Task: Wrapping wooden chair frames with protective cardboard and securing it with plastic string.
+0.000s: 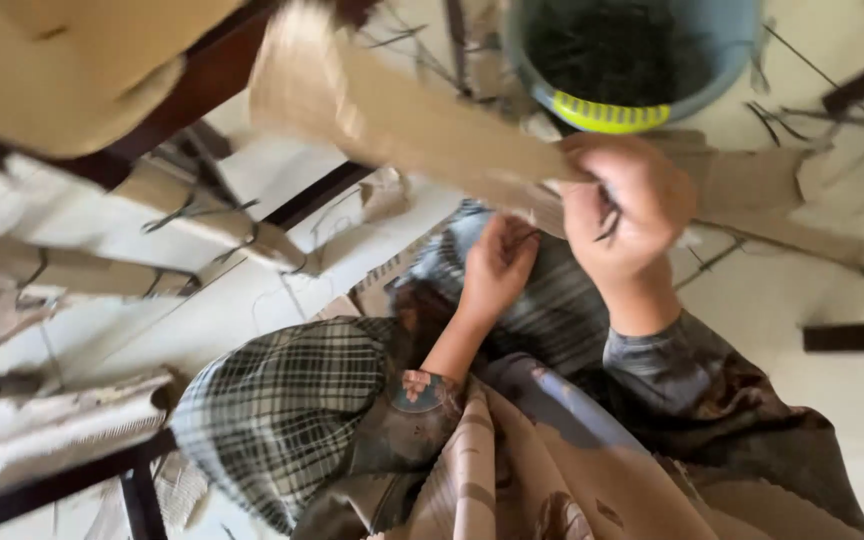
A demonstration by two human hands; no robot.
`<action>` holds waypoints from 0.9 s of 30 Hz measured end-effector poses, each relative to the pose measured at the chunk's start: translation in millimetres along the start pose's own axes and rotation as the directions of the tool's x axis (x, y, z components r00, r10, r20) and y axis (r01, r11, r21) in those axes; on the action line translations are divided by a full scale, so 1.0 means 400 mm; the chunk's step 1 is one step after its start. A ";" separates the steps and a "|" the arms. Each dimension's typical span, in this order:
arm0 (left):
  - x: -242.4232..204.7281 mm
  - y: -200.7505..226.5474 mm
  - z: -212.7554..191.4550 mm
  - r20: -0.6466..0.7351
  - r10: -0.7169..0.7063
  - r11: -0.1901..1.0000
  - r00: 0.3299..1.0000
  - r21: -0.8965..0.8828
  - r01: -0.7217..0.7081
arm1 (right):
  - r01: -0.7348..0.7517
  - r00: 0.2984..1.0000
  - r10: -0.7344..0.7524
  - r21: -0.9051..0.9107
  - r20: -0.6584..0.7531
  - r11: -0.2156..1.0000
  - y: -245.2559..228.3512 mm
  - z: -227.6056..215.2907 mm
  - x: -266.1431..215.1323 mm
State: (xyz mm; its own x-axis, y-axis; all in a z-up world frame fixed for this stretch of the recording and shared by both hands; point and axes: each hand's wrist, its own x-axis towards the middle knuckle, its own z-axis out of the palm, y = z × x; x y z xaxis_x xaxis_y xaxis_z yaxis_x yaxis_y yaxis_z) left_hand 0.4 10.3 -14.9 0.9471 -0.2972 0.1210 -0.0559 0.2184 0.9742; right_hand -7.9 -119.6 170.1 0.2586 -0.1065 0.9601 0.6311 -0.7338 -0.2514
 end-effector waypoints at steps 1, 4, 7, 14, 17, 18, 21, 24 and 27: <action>0.001 0.005 -0.021 -0.023 0.011 1.000 1.000 0.001 -0.011 | 0.009 1.000 -0.009 0.023 0.004 1.000 -0.010 0.030 0.004; -0.021 0.005 -0.108 -0.100 0.071 0.990 0.992 -0.113 -0.082 | 0.124 0.991 -0.129 0.113 0.041 0.986 -0.051 0.134 -0.016; -0.068 0.003 -0.194 -0.292 0.110 0.968 0.950 -0.187 -0.170 | 0.060 0.978 -0.112 0.276 0.175 0.959 -0.099 0.225 -0.073; -0.115 0.102 -0.322 -0.332 0.117 0.992 0.936 0.072 -0.099 | 0.025 0.911 -0.225 0.498 0.345 0.867 -0.160 0.392 -0.291; -0.156 0.045 -0.334 -0.477 -0.049 0.999 0.878 -0.044 0.032 | -0.046 0.797 -0.272 0.504 0.539 0.862 -0.155 0.432 -0.390; -0.171 0.027 -0.334 -0.541 -0.139 0.989 0.829 -0.119 0.088 | -0.057 0.747 -0.291 0.494 0.598 0.868 -0.149 0.448 -0.425; -0.152 -0.038 -0.328 -0.645 -0.329 0.941 0.690 -0.288 0.179 | -0.077 0.718 -0.259 0.443 0.646 0.893 -0.095 0.501 -0.560; -0.123 -0.090 -0.348 -0.675 -0.514 0.854 0.529 -0.463 0.239 | -0.124 0.706 -0.187 0.380 0.683 0.917 -0.077 0.504 -0.496; -0.120 -0.136 -0.350 -0.642 -0.674 0.737 0.366 -0.621 0.267 | -0.072 0.652 -0.039 0.113 0.757 0.991 -0.050 0.512 -0.520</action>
State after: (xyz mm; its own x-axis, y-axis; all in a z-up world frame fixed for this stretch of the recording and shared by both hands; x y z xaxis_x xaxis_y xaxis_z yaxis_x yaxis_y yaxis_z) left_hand 2.3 143.0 -100.3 0.5868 0.3409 -0.7344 0.4081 0.6589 0.6319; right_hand 75.4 54.7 -49.9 0.6977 0.4671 0.5432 0.6896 -0.6433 -0.3326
